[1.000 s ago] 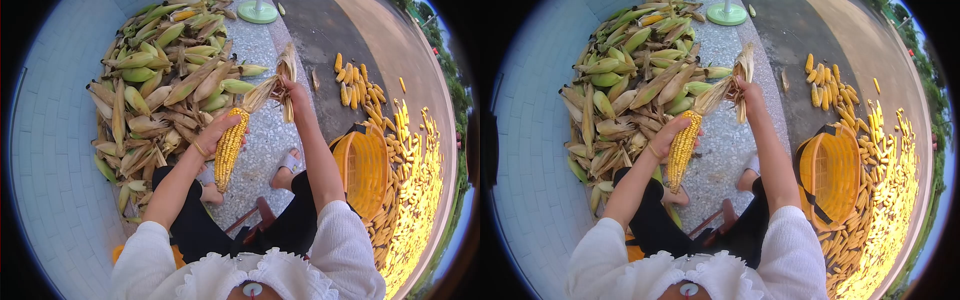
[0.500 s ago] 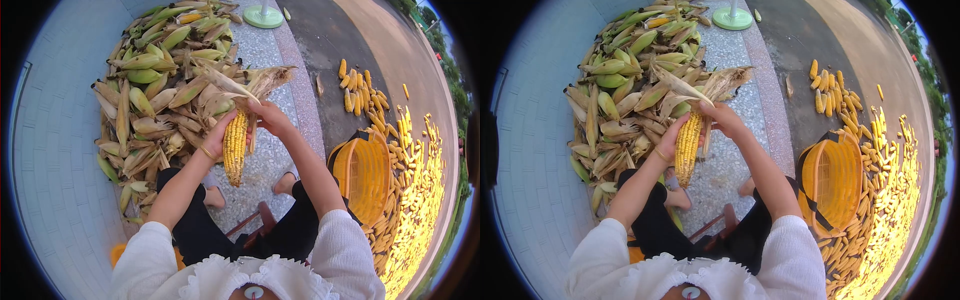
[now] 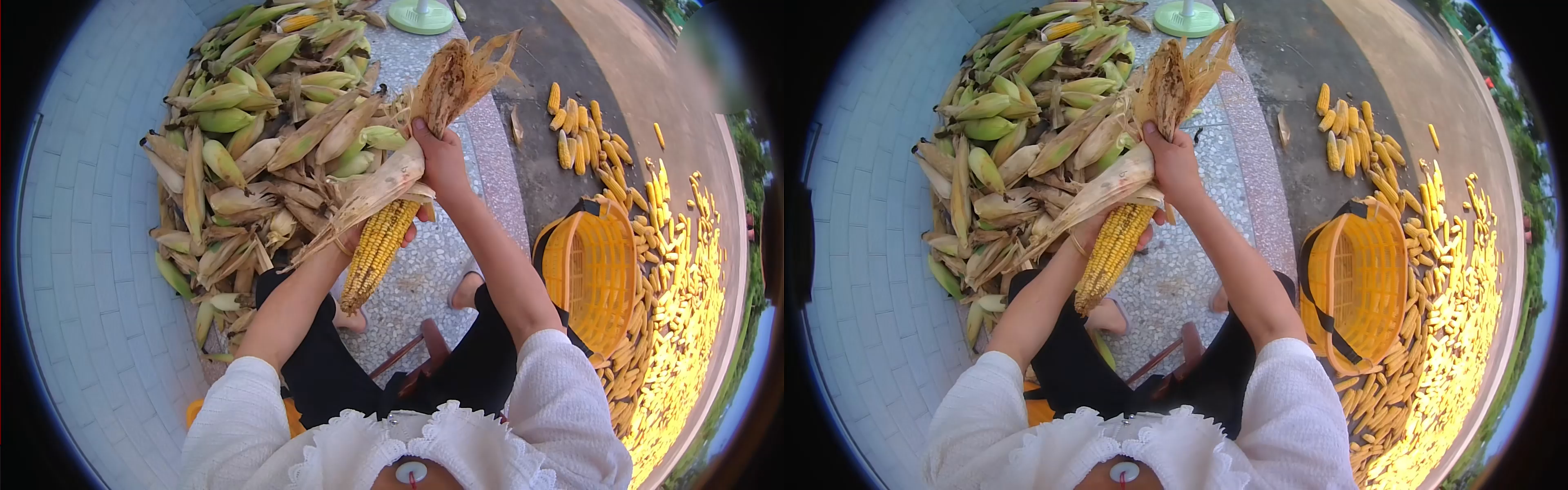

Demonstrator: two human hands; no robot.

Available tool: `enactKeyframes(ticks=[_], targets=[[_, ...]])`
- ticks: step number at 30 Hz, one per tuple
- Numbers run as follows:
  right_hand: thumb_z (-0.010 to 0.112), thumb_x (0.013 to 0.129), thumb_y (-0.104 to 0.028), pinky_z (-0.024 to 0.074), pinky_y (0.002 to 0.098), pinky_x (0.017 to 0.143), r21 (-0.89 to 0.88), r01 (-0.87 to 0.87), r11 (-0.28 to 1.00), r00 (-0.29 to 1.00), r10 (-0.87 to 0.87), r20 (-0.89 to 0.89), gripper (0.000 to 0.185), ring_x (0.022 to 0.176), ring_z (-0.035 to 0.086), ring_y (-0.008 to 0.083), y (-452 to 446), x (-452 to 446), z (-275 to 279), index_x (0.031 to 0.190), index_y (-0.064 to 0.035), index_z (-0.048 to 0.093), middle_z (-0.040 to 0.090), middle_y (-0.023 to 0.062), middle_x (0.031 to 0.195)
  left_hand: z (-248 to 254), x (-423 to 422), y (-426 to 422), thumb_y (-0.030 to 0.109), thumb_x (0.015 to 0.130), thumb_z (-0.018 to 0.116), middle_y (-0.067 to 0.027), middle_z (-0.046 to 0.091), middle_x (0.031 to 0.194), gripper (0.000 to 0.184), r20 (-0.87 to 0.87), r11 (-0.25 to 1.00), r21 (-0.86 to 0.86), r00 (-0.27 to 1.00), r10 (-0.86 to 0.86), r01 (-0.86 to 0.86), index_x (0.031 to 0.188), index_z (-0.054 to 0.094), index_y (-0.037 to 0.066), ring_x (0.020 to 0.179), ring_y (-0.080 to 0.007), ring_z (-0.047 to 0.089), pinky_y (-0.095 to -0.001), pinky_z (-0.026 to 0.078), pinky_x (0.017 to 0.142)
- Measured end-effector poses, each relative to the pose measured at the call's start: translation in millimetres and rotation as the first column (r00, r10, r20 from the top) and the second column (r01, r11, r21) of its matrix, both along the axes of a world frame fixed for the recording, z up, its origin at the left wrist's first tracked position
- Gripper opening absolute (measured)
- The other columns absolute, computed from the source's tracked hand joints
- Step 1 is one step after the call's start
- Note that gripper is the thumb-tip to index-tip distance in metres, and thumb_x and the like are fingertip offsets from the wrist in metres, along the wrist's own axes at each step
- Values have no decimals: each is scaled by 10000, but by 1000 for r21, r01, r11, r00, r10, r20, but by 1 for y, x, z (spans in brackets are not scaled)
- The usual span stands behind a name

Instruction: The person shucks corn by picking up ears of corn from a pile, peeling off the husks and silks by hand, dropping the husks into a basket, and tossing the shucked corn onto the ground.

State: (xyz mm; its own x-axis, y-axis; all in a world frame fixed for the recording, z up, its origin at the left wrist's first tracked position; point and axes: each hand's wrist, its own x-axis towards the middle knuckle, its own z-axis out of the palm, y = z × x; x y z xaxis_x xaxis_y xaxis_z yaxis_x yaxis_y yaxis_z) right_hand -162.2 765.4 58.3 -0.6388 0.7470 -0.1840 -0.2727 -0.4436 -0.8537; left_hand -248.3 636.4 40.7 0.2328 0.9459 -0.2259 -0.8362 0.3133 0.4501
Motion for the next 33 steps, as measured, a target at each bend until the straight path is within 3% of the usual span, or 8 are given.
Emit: enactKeyframes(ticks=[3, 6, 8, 16, 18, 20, 28, 33], targets=[[498, 924, -179, 447, 305, 522, -238, 212, 948, 972, -229, -49, 176, 575, 540, 143, 9, -10, -5, 869, -37, 587, 571, 33, 700, -21, -1, 1, 321, 871, 574, -149, 630, 867, 376, -224, 986, -164, 973, -63, 26, 1083, 556, 11, 612, -226, 621, -323, 529, 527], [496, 880, -121, 215, 267, 398, -498, -16, 867, 984, -73, -160, 191, 397, 247, 89, 34, -4, -31, 689, -113, 513, 315, -38, 514, -17, 1, 8, 132, 797, 684, -96, 618, 895, 400, -465, 996, -84, 885, -6, -37, 1143, 513, 23, 660, -180, 620, -312, 536, 574], [497, 863, -109, 211, 268, 395, -564, -61, 824, 981, -56, -187, 187, 396, 248, 86, 48, -4, -44, 677, -116, 504, 305, -40, 513, -3, 8, 12, 86, 757, 714, -7, 555, 895, 382, -758, 980, 186, 624, 192, -75, 1060, 482, 65, 798, -75, 526, -236, 455, 669], [485, 865, -130, 220, 279, 381, -536, 83, 840, 991, -128, -46, 174, 390, 281, 92, 49, -10, -82, 691, -114, 480, 331, -25, 514, -31, 0, 20, 63, 734, 738, -1, 586, 931, 626, -896, 996, 75, 442, 48, 46, 1266, 408, 46, 846, -80, 556, -230, 472, 718], [440, 859, -162, 265, 304, 375, -319, 489, 812, 861, -391, 326, 182, 369, 325, 161, 49, -15, -79, 682, -125, 456, 376, 17, 496, -28, 7, 13, 59, 727, 738, -8, 586, 927, 695, -883, 996, 1, 467, -39, 85, 1319, 372, 45, 848, -82, 555, -233, 471, 723], [483, 865, -179, 290, 344, 339, -446, 785, 430, 583, -756, 297, 165, 344, 378, 214, 149, 62, -152, 740, -72, 473, 416, 83, 516, -13, 13, -13, 60, 701, 746, -22, 569, 877, 738, -783, 994, 109, 615, 96, -17, 1318, 342, 49, 718, -99, 560, -259, 489, 611], [584, 849, -227, 342, 349, 329, 42, 432, 901, 776, -395, 492, 253, 385, 445, 183, 98, 63, -91, 843, 22, 545, 497, 72, 578, -11, -26, -16, 338, 820, 652, -101, 618, 809, 461, -456, 958, -222, 888, 65, -184, 1118, 492, 25, 591, -166, 619, -278, 528, 495], [647, 778, -154, 466, 330, 627, 569, 426, 703, 649, -676, 350, 273, 669, 607, 228, 105, 135, -43, 953, 38, 565, 618, 125, 742, -28, -36, -9, 596, 880, 413, -134, 627, 813, 598, -259, 936, -269, 953, 158, -228, 934, 574, 22, 614, -208, 629, -312, 546, 514]])
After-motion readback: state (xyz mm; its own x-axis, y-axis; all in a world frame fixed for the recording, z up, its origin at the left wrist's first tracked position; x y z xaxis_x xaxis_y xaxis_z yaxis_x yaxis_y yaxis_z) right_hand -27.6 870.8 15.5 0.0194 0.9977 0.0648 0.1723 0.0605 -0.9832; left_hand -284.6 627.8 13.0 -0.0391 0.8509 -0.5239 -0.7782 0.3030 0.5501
